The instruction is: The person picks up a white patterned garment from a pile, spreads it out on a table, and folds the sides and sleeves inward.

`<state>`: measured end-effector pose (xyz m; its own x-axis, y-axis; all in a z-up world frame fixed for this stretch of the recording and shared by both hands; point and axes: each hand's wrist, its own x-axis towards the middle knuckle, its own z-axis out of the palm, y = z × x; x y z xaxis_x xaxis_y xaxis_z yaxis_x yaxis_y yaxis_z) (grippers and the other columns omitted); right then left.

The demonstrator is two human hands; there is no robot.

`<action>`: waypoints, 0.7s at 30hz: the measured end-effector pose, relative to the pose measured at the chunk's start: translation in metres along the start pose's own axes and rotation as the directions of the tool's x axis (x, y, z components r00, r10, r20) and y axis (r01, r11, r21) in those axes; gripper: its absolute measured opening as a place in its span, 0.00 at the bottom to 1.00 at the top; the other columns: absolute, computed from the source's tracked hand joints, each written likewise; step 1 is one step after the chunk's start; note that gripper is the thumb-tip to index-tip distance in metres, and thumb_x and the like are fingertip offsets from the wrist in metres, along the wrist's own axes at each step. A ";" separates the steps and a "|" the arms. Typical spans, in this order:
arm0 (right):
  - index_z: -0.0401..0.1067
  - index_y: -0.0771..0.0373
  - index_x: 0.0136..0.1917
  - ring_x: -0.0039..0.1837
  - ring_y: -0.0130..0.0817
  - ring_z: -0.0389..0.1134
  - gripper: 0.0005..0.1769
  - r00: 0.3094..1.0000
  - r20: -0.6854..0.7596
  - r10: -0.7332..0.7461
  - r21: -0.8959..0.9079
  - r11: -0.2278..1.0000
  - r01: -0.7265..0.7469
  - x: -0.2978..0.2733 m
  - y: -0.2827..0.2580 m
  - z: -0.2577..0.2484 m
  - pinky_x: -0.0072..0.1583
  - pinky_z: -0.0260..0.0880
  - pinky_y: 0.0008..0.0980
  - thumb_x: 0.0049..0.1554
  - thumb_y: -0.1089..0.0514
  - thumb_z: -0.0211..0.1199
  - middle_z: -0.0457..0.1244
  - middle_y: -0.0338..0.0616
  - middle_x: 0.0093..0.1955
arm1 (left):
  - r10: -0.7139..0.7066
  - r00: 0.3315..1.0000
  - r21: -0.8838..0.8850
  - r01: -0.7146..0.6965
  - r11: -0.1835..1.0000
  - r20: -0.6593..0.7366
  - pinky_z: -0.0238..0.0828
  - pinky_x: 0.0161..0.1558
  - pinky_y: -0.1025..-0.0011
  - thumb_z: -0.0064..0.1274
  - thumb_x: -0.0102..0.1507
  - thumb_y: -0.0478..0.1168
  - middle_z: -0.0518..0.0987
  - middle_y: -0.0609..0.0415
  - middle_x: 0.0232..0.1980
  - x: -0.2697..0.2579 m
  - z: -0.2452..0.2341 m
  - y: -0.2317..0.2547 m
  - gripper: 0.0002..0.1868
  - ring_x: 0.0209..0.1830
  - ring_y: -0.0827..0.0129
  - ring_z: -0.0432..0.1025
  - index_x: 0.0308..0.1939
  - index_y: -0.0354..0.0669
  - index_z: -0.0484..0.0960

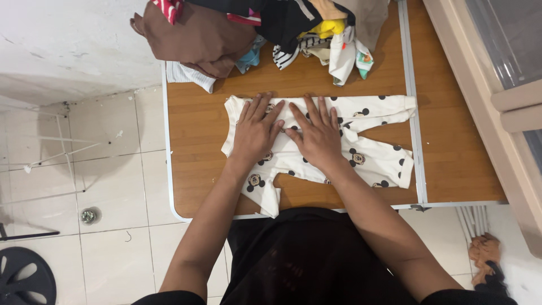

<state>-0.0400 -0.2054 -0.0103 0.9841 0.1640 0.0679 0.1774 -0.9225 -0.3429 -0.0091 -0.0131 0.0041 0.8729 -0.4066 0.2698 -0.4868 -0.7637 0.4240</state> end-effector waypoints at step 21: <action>0.56 0.45 0.82 0.84 0.56 0.40 0.34 0.999 -0.025 -0.035 0.054 0.998 0.037 0.013 -0.009 0.005 0.77 0.36 0.65 0.66 0.35 0.43 0.45 0.48 0.84 | -0.020 1.000 0.088 0.020 0.996 0.000 0.46 0.77 0.46 0.47 0.70 0.50 0.64 0.44 0.78 0.007 0.016 -0.003 0.27 0.80 0.48 0.54 0.73 0.49 0.71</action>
<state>-0.0284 -0.1932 -0.0105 0.9767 0.1879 0.1034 0.2136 -0.8957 -0.3900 -0.0010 -0.0221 -0.0090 0.8823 -0.3914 0.2615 -0.4647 -0.8128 0.3513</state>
